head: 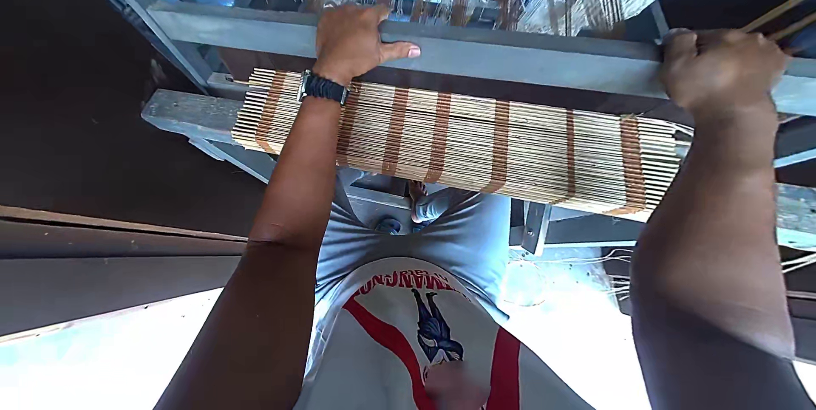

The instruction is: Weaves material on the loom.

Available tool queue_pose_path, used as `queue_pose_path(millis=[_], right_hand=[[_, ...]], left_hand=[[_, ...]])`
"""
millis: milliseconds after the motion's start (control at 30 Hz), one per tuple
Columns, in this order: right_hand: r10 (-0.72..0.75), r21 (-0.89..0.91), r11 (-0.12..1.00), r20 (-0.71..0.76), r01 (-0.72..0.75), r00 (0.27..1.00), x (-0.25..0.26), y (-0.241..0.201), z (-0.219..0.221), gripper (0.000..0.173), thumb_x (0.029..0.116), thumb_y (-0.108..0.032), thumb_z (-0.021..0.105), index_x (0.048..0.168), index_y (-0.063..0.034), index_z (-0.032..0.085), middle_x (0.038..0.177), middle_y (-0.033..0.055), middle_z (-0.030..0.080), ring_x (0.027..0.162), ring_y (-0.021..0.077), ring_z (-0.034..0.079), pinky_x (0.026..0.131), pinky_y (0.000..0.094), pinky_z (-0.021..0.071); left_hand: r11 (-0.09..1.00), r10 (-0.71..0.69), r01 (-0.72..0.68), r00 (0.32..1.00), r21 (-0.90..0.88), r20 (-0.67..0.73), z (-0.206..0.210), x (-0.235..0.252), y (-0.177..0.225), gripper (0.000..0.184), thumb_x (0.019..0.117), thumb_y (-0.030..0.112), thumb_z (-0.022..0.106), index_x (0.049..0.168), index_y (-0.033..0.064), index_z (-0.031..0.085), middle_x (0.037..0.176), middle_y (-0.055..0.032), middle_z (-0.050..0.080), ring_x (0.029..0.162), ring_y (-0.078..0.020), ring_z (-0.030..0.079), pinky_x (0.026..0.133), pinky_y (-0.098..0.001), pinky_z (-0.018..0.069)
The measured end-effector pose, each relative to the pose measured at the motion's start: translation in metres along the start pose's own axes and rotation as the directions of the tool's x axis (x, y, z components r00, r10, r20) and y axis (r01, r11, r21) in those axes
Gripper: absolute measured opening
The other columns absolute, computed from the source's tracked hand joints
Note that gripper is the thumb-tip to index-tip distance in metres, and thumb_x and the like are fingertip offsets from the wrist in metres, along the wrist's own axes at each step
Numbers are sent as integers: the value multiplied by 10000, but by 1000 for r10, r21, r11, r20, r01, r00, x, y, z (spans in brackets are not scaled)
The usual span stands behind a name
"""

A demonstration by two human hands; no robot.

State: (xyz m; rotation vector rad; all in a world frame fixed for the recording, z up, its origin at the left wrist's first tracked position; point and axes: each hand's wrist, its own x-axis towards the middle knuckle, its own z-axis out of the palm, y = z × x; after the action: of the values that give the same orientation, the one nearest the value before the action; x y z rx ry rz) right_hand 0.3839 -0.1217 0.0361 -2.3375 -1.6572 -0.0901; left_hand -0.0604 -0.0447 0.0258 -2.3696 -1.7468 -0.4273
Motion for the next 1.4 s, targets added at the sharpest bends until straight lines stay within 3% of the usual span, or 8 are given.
queue_pose_path(millis=[300, 600, 800, 900, 1100, 1233, 1400], right_hand=[[15, -18, 1000, 7, -15, 1000, 0, -3, -3, 797, 1055, -550, 191, 1066, 109, 640, 1229, 433, 600, 1251, 640, 515, 901, 835, 350], [17, -17, 1000, -24, -17, 1000, 3, -2, 1, 806, 1048, -565, 186, 1023, 102, 638, 1193, 434, 612, 1224, 641, 533, 875, 833, 358], [18, -12, 1000, -21, -19, 1000, 0, -3, 1, 813, 1051, -573, 190, 1066, 101, 644, 1217, 438, 603, 1243, 648, 516, 892, 840, 343], [11, -18, 1000, -16, -11, 1000, -2, -4, 0, 811, 1053, -563, 187, 1024, 117, 627, 1180, 451, 605, 1215, 662, 524, 868, 837, 352], [-1, -21, 1000, -39, 0, 999, -2, -1, 3, 832, 1053, -581, 175, 982, 113, 627, 1144, 446, 617, 1192, 655, 542, 859, 830, 361], [40, 20, 999, -42, -39, 998, 11, -5, 2, 793, 1039, -581, 236, 1002, 87, 662, 1171, 447, 608, 1205, 658, 523, 889, 843, 329], [22, 9, 1000, 4, -22, 1000, 49, -6, 14, 791, 1041, -567, 217, 1073, 91, 655, 1212, 452, 596, 1227, 675, 506, 896, 856, 332]], left_hand=[[1000, -23, 23, 999, -8, 50, -3, 2, 1, 966, 759, 960, 446, 1189, 131, 692, 1108, -190, 719, 1100, -415, 672, 907, -667, 491], [1000, -15, 15, 1000, 8, 24, -2, 2, 0, 971, 739, 984, 423, 1088, 118, 689, 1040, -160, 719, 1042, -380, 688, 869, -631, 509], [1000, -16, 16, 999, 7, 33, 0, 2, -1, 957, 750, 975, 425, 1123, 135, 694, 1093, -151, 722, 1090, -368, 680, 927, -630, 492], [1000, -6, 6, 1000, 5, 22, 0, 1, -1, 957, 750, 969, 440, 1136, 133, 702, 1104, -150, 725, 1098, -360, 681, 939, -627, 491], [1000, 2, -2, 1000, 11, -28, 3, 0, -2, 929, 732, 968, 475, 1071, 133, 705, 1004, -150, 723, 1013, -369, 693, 865, -622, 512], [1000, 1, 0, 998, 27, -60, 6, 8, -3, 930, 715, 982, 463, 1036, 146, 714, 924, -124, 728, 916, -346, 709, 792, -595, 524], [1000, -9, 9, 1000, 11, -11, 18, 43, -7, 930, 731, 969, 472, 1097, 148, 710, 1022, -130, 732, 1026, -350, 696, 883, -609, 514]])
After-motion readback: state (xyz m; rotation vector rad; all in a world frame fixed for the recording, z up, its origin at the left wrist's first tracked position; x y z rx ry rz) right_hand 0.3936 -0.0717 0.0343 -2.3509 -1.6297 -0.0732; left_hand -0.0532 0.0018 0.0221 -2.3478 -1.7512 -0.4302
